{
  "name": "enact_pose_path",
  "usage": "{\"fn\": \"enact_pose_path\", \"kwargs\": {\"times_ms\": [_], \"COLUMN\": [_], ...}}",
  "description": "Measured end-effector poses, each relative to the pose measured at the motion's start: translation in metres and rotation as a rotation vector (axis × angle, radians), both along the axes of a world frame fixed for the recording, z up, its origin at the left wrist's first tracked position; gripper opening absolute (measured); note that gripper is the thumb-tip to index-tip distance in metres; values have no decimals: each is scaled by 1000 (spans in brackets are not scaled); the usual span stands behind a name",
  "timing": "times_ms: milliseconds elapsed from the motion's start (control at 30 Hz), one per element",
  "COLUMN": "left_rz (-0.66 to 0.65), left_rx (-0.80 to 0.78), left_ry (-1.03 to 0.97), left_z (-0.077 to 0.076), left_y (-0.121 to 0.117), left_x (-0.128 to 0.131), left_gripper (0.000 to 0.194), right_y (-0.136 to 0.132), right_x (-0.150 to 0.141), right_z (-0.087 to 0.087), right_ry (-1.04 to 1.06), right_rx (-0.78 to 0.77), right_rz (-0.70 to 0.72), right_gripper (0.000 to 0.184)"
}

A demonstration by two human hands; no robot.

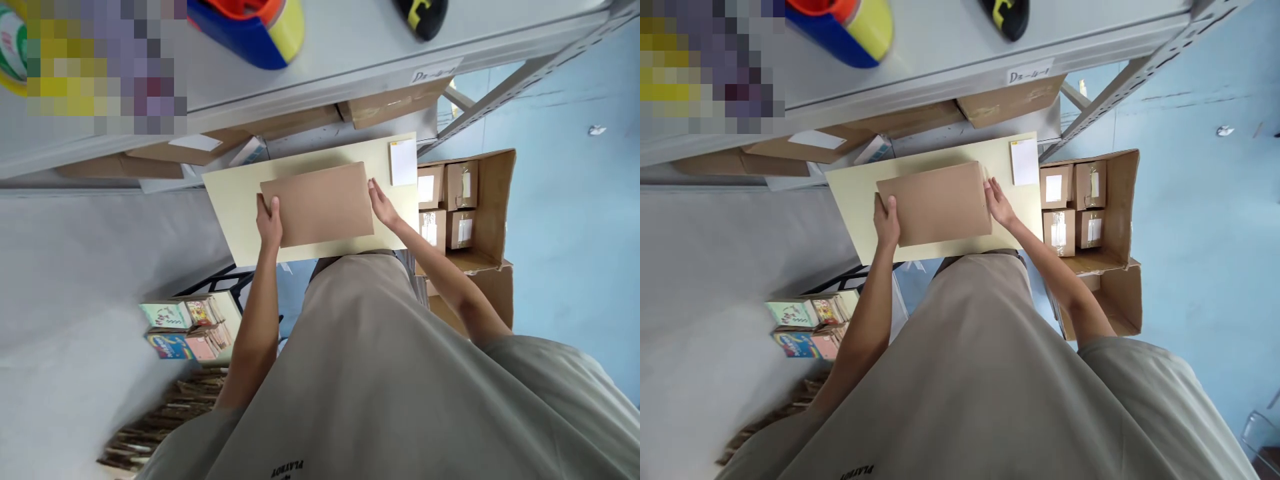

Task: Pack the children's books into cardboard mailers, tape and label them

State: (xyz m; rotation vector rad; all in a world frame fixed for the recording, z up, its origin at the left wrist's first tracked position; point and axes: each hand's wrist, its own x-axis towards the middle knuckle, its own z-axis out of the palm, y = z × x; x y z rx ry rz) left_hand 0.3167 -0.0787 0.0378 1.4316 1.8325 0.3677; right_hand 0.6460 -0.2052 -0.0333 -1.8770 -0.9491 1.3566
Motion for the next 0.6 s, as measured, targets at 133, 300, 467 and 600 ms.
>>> {"fn": "enact_pose_path", "kwargs": {"times_ms": [133,300,467,600], "left_rz": [-83,-201,-318,-368], "left_rx": [150,175,156,136], "left_ry": [210,267,227,212], "left_z": [5,11,19,18], "left_y": [-5,-17,-27,-41], "left_x": [25,70,109,133], "left_gripper": [85,79,91,90], "right_y": [23,64,90,97], "right_x": [62,123,144,144], "right_z": [-40,-83,-85,-85], "right_ry": [-442,-608,-674,-695], "right_rx": [18,20,-139,-197], "right_rz": [228,449,654,708], "right_gripper": [96,97,109,128]}}
